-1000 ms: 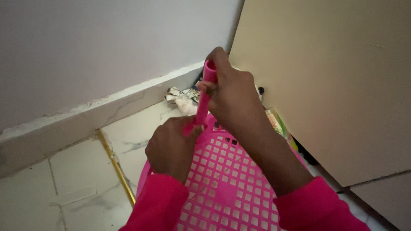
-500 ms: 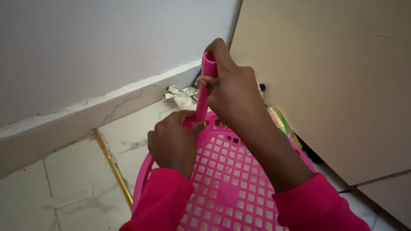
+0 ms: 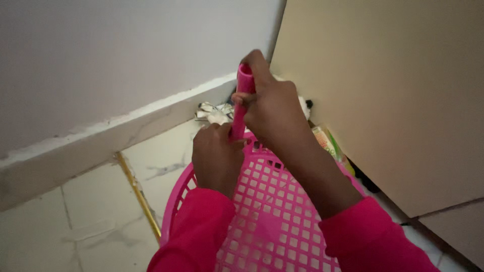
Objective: The person assembles a pink plastic basket by inserting cylindrical pink plastic legs into the basket's holes. The person picks up each leg, aligns it with a hole, and pushes it into place, repeating this for multiple legs.
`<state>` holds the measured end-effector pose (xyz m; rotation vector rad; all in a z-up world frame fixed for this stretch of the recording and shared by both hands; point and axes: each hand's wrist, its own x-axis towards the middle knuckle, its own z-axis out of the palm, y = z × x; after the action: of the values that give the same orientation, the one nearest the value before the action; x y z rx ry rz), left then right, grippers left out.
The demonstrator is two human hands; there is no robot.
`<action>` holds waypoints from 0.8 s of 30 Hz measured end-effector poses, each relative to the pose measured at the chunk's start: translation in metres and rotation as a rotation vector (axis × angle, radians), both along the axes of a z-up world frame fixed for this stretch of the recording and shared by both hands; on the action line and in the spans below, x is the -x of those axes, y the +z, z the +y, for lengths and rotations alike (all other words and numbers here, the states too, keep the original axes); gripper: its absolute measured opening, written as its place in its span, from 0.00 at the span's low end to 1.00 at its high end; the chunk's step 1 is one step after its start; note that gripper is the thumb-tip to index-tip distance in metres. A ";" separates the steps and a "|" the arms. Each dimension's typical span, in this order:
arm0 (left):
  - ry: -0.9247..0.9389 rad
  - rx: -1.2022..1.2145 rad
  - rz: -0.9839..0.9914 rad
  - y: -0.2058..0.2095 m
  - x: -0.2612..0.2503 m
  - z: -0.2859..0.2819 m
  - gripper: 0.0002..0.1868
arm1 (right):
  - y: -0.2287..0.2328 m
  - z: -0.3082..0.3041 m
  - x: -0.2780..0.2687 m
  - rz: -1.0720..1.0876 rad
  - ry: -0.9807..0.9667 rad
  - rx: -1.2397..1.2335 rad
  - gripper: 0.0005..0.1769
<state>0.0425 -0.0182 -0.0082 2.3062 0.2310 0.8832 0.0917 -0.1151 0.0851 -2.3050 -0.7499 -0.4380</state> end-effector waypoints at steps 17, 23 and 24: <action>-0.065 0.158 0.189 0.044 0.035 0.003 0.41 | 0.072 -0.118 0.062 0.283 -0.348 0.012 0.33; -0.006 0.165 0.291 0.050 0.088 0.032 0.43 | -0.012 -0.215 0.108 0.333 -0.550 0.082 0.31; 0.059 0.224 0.401 0.044 0.098 0.040 0.44 | -0.032 -0.231 0.116 0.282 -0.577 0.230 0.32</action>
<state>-0.0558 0.0215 0.0354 2.2520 0.5427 0.3883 -0.0246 -0.3464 0.0530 -2.7120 0.0176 -0.2720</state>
